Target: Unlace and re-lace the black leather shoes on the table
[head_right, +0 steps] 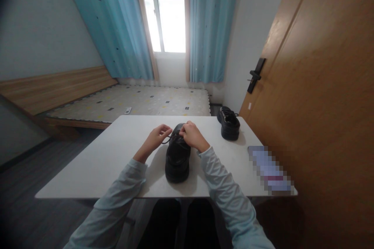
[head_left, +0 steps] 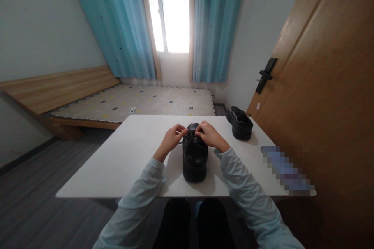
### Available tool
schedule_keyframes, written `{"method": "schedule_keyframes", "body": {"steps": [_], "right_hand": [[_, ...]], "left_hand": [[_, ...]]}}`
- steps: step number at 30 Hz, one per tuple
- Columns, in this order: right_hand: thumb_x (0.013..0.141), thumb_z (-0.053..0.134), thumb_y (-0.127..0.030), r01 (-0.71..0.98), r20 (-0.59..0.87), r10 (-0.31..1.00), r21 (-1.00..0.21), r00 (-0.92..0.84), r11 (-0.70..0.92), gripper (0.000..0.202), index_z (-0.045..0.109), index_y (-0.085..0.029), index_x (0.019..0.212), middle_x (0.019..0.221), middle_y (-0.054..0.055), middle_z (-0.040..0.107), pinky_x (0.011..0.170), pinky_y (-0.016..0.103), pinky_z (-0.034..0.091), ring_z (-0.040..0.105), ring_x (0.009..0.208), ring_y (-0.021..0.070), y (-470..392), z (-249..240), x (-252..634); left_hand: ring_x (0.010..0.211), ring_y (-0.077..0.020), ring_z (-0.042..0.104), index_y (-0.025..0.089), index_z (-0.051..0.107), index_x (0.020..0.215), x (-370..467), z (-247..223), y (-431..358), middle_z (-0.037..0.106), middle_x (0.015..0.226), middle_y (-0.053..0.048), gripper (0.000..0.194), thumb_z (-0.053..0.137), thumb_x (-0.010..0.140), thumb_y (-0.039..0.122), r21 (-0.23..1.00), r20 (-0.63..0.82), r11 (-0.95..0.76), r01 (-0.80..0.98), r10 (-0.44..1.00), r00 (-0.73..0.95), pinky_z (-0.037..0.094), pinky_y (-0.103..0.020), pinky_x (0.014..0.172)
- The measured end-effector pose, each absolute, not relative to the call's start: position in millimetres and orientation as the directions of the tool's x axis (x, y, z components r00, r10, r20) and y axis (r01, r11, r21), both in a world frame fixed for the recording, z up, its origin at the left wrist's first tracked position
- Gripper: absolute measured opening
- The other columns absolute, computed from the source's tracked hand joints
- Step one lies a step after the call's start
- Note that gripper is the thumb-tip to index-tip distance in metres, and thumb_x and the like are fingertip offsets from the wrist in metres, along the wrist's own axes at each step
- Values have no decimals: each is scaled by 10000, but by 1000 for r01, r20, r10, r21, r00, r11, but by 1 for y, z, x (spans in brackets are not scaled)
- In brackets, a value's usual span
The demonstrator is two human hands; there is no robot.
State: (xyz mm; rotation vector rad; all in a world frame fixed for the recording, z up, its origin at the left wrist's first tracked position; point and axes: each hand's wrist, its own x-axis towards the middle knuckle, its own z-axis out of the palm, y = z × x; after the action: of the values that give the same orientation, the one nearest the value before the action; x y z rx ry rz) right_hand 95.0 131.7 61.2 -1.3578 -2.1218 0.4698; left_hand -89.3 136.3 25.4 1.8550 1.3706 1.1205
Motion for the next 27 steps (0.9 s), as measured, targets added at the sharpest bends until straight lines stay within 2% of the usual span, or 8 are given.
{"method": "schedule_keyframes", "body": {"steps": [3,9,13,16,21,27], "right_hand": [[767,603,-47,674,295,911,-614,-287,411,135,591,-143,672,776,9,490,764,273,404,497,751,130,130,63,97],[769,579,-48,659,317,913,-634,-258,406,144,551,-152,672,766,5,495,741,277,397,477,714,126,127,65,100],[764,571,-71,640,363,902,-640,-235,425,137,537,-161,666,759,6,518,732,280,409,489,709,128,128,63,102],[769,553,-104,617,384,903,-669,-191,415,110,534,-167,681,757,9,550,707,282,421,512,698,130,130,63,107],[785,533,-182,535,338,928,-760,-159,369,68,537,-168,718,724,17,579,661,285,441,539,665,137,134,66,123],[773,582,-339,310,368,925,-872,-92,378,178,532,-171,745,655,5,559,557,260,456,540,621,135,137,69,147]], "left_hand": [[641,-157,595,156,620,807,-90,22,137,655,740,-51,352,594,745,502,837,244,-276,472,961,130,463,-260,569],[553,-125,537,140,588,722,-91,23,135,583,613,-13,369,575,748,508,890,121,-238,389,946,300,420,-231,491],[556,-109,500,143,571,674,-89,29,134,570,603,3,342,595,742,478,874,240,-333,353,929,282,402,-232,522],[602,-113,527,151,543,701,-88,31,134,612,658,-10,311,587,770,451,875,320,-388,290,913,255,417,-242,575],[688,-132,588,163,509,771,-86,31,132,626,733,-12,276,641,744,404,903,328,-377,207,915,236,452,-242,606],[751,-140,603,156,580,832,-87,31,131,644,826,-37,238,652,740,363,873,353,-402,276,911,213,486,-264,671]]}}
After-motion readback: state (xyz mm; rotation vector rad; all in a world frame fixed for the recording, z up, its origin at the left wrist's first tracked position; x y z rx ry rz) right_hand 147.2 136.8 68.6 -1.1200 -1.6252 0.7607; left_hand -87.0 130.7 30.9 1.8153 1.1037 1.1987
